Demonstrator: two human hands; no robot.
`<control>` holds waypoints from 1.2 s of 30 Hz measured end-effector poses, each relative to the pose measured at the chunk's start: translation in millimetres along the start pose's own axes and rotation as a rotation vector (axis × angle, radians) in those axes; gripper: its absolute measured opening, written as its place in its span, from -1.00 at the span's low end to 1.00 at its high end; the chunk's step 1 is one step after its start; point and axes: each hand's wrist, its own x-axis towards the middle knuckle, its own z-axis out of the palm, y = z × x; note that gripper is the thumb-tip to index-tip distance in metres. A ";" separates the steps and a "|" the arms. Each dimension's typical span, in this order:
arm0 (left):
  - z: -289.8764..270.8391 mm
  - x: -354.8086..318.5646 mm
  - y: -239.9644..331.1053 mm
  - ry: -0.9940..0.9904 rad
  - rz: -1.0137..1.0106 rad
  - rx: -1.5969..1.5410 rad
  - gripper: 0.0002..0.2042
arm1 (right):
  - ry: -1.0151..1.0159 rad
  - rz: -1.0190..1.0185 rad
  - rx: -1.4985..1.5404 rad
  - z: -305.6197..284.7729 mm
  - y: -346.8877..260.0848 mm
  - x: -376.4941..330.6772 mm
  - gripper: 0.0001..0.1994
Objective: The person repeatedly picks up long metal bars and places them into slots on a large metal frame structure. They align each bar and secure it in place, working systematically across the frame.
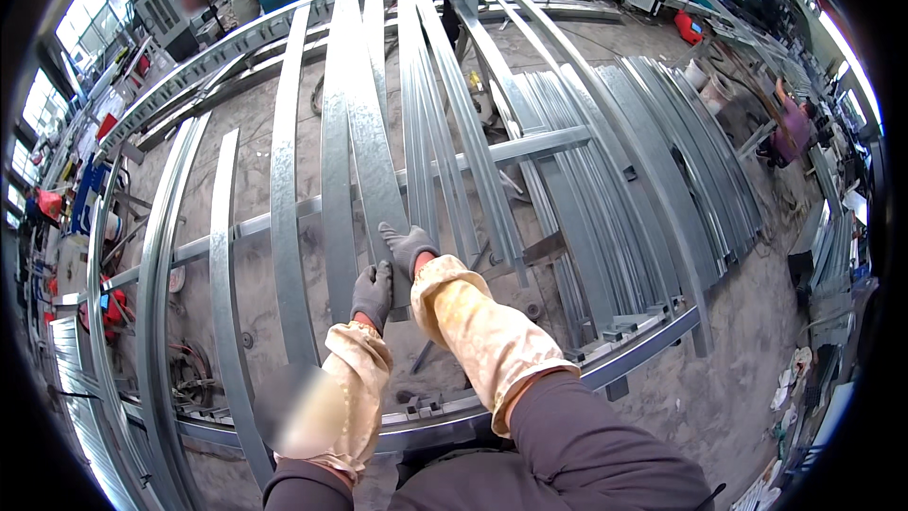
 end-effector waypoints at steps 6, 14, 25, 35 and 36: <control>62.1 19.5 53.1 -0.097 0.158 -0.529 -0.62 | 0.052 -0.165 -0.094 -106.4 24.1 -66.0 0.11; 128.2 -76.8 112.5 -0.411 0.017 -1.113 -0.66 | -0.069 -0.232 0.002 -202.7 110.3 -223.8 -0.30; 189.8 -197.9 151.9 -0.684 0.084 -0.836 -0.75 | 0.028 -0.097 0.167 -273.2 209.0 -314.6 -0.29; 314.1 -134.4 216.6 -0.771 0.019 -0.934 -0.74 | 0.141 -0.108 0.097 -374.1 231.7 -229.7 -0.33; 325.3 -130.2 219.9 -0.766 0.012 -0.938 -0.74 | 0.140 -0.117 0.109 -382.6 233.2 -222.3 -0.35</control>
